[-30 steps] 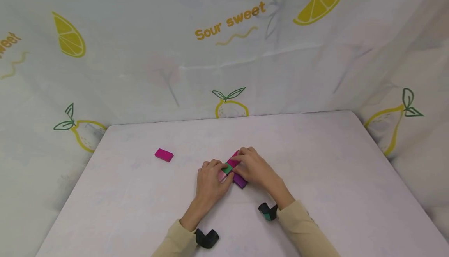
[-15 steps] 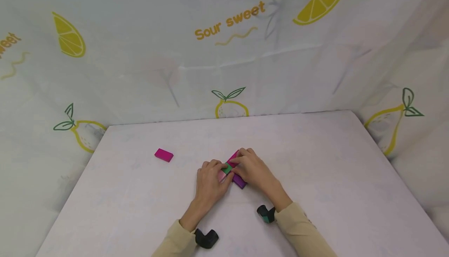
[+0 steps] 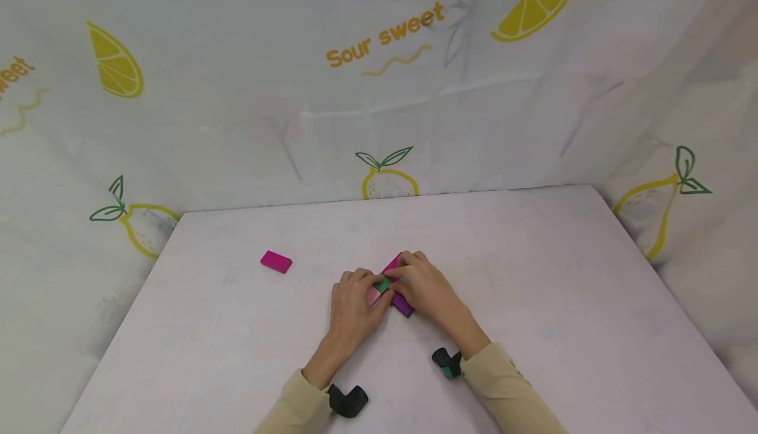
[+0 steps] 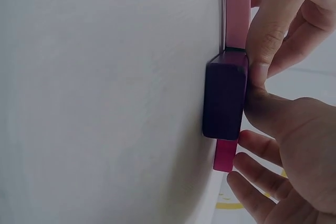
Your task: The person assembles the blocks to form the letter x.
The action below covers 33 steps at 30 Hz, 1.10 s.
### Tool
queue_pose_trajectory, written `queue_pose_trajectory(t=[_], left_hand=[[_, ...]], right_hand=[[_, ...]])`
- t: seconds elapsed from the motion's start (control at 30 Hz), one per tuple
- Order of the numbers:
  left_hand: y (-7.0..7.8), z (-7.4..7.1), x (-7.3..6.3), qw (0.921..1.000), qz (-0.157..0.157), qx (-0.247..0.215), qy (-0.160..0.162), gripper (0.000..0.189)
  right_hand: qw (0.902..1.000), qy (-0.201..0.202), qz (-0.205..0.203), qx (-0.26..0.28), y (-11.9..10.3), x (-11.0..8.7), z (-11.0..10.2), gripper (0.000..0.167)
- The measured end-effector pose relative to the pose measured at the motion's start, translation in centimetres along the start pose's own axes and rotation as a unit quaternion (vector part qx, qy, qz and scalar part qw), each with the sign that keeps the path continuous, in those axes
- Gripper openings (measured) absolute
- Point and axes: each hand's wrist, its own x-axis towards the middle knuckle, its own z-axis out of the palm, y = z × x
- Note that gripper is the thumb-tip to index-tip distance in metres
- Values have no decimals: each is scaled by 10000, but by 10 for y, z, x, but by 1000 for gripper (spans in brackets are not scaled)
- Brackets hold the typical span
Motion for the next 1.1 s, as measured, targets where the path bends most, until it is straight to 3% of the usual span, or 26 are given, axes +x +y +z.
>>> queue_pose_trajectory(t=[1.1], left_hand=[[-3,1,-1,9993,-94,-340,-107,25]], right_hand=[[9993,-156,259,-233,-4,-2,0,23]])
